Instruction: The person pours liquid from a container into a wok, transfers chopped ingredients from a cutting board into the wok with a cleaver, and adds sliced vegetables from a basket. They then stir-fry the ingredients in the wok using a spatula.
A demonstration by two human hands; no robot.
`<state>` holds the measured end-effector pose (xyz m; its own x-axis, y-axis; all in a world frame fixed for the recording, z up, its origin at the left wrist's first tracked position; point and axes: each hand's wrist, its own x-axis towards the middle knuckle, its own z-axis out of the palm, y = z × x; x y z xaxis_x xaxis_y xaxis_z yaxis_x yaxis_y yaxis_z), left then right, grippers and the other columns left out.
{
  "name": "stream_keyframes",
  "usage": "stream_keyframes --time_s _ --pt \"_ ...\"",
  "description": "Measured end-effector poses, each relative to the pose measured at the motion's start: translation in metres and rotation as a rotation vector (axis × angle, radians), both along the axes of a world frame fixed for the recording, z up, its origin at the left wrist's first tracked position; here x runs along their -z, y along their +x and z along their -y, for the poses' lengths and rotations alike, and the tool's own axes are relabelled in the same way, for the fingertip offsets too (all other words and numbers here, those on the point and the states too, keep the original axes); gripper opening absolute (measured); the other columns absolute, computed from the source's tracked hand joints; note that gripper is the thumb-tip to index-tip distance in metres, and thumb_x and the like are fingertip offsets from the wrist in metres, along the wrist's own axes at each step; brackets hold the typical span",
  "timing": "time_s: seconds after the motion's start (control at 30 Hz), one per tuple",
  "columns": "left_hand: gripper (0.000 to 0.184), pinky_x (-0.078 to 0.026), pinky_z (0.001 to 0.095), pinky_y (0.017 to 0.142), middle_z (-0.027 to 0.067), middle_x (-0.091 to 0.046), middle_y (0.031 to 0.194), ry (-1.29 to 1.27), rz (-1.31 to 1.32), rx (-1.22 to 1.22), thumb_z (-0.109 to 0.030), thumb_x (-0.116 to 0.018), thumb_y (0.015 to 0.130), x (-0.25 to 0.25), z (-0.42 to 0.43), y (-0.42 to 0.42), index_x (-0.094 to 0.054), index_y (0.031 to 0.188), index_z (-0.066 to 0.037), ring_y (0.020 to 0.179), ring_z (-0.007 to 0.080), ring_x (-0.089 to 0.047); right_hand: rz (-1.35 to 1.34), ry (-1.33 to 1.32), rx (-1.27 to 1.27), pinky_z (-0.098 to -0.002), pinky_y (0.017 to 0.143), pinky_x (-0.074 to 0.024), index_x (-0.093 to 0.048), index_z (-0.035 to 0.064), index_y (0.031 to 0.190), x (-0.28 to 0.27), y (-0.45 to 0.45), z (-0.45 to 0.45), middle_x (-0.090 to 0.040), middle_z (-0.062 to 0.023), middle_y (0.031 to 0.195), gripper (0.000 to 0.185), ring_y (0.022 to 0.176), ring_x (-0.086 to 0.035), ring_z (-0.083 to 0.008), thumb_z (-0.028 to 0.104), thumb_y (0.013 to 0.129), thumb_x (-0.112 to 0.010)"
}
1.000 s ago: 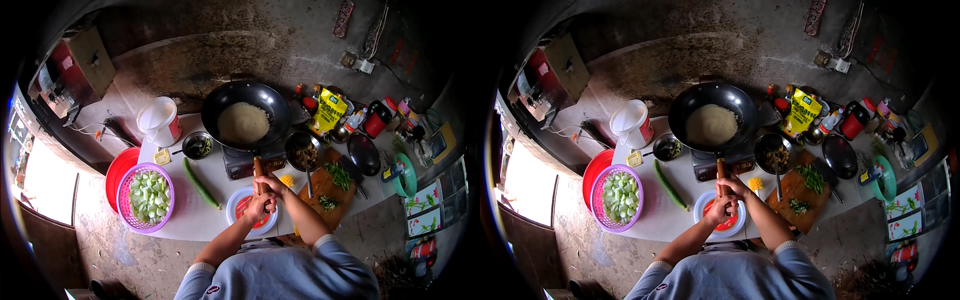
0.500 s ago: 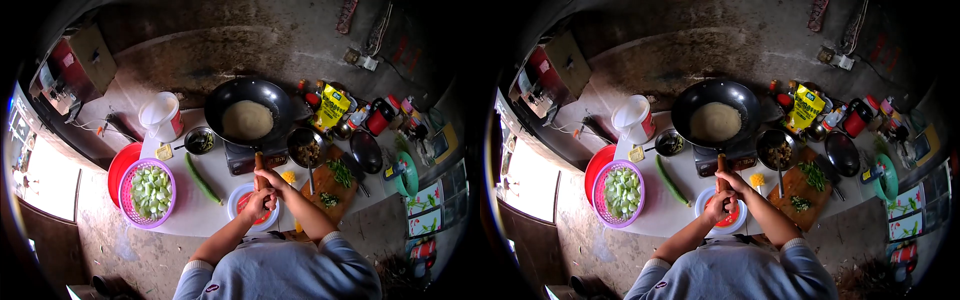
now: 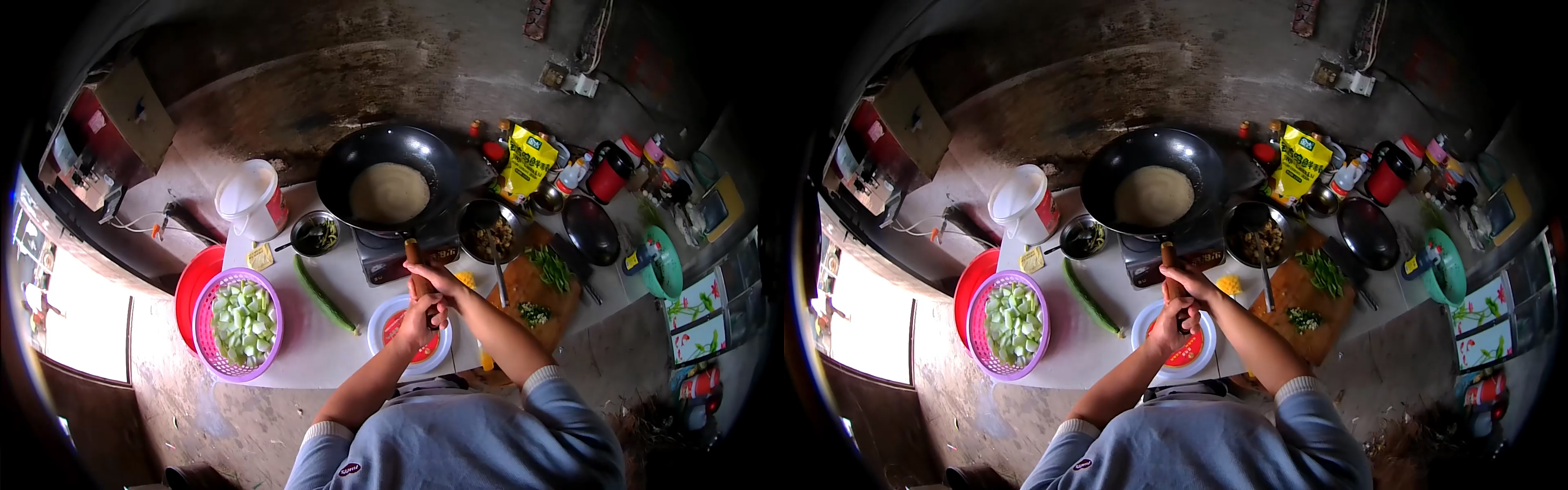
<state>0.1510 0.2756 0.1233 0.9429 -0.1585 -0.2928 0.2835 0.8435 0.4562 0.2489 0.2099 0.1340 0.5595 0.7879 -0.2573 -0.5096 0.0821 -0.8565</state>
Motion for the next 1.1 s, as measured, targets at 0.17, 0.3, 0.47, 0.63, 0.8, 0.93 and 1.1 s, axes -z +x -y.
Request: stream_keyframes --time_s 0.17,0.3,0.47,0.63,0.8,0.93,1.1 --pt "0.016 -0.041 0.0271 0.047 0.0036 -0.049 0.064 0.060 0.093 0.021 -0.023 -0.051 0.082 0.002 -0.001 0.000 -0.045 0.083 -0.009 0.047 0.0133 -0.043 0.090 -0.121 0.106 -0.0303 0.056 -0.0469 -0.045 0.0085 0.110 0.001 -0.006 0.012 -0.055 -0.0084 0.079 0.044 0.064 -0.056 -0.0158 0.045 0.085 -0.045" --pt "0.028 -0.042 0.0275 0.048 0.0066 -0.050 0.068 0.190 0.140 0.036 -0.034 -0.052 0.084 -0.011 -0.005 -0.002 -0.042 0.089 -0.009 0.053 0.0156 -0.049 0.171 -0.319 0.276 -0.0261 0.059 -0.0465 -0.046 0.0085 0.111 -0.005 -0.032 0.052 -0.058 -0.0071 0.084 0.048 0.066 -0.056 -0.0109 0.049 0.087 -0.037" --pt "0.025 -0.040 0.0272 0.044 0.0070 -0.049 0.063 0.236 0.092 0.020 -0.028 -0.054 0.083 0.003 -0.008 0.002 -0.039 0.087 -0.007 0.050 0.0173 -0.051 0.104 -0.489 0.072 -0.0191 0.053 -0.0440 -0.053 0.0080 0.098 0.049 -0.079 0.128 -0.057 0.0009 0.068 0.028 0.060 -0.055 -0.0066 0.033 0.087 -0.049" --pt "0.020 -0.037 0.0261 0.043 0.0073 -0.048 0.062 0.273 0.076 -0.026 -0.021 -0.052 0.082 0.017 0.002 0.000 -0.038 0.087 -0.008 0.048 0.0172 -0.050 0.005 -0.520 0.017 -0.0187 0.053 -0.0439 -0.053 0.0053 0.095 0.076 -0.124 0.168 -0.057 -0.0002 0.070 0.024 0.062 -0.055 -0.0065 0.028 0.087 -0.052" --pt "0.021 -0.041 0.0257 0.043 0.0046 -0.045 0.058 0.304 0.144 0.056 -0.018 -0.054 0.082 0.049 0.002 -0.010 -0.036 0.087 -0.007 0.048 0.0162 -0.052 0.063 -0.486 0.183 -0.0200 0.058 -0.0448 -0.053 0.0033 0.097 0.072 -0.144 0.168 -0.057 -0.0022 0.077 0.024 0.067 -0.055 -0.0074 0.025 0.088 -0.050" --pt "0.020 -0.039 0.0235 0.042 0.0041 -0.046 0.061 0.300 0.174 0.112 -0.020 -0.053 0.084 0.068 0.000 -0.011 -0.037 0.087 -0.007 0.051 0.0149 -0.053 0.022 -0.500 0.276 -0.0219 0.060 -0.0454 -0.053 0.0045 0.100 0.058 -0.163 0.157 -0.057 -0.0018 0.077 0.022 0.067 -0.055 -0.0081 0.023 0.089 -0.048" --pt "0.021 -0.039 0.0233 0.043 0.0038 -0.047 0.064 0.305 0.179 0.149 -0.021 -0.053 0.084 0.068 -0.002 -0.012 -0.037 0.085 -0.007 0.053 0.0149 -0.054 -0.055 -0.474 0.450 -0.0230 0.059 -0.0470 -0.052 0.0058 0.103 0.073 -0.181 0.155 -0.057 -0.0015 0.074 0.024 0.065 -0.056 -0.0092 0.024 0.089 -0.046"
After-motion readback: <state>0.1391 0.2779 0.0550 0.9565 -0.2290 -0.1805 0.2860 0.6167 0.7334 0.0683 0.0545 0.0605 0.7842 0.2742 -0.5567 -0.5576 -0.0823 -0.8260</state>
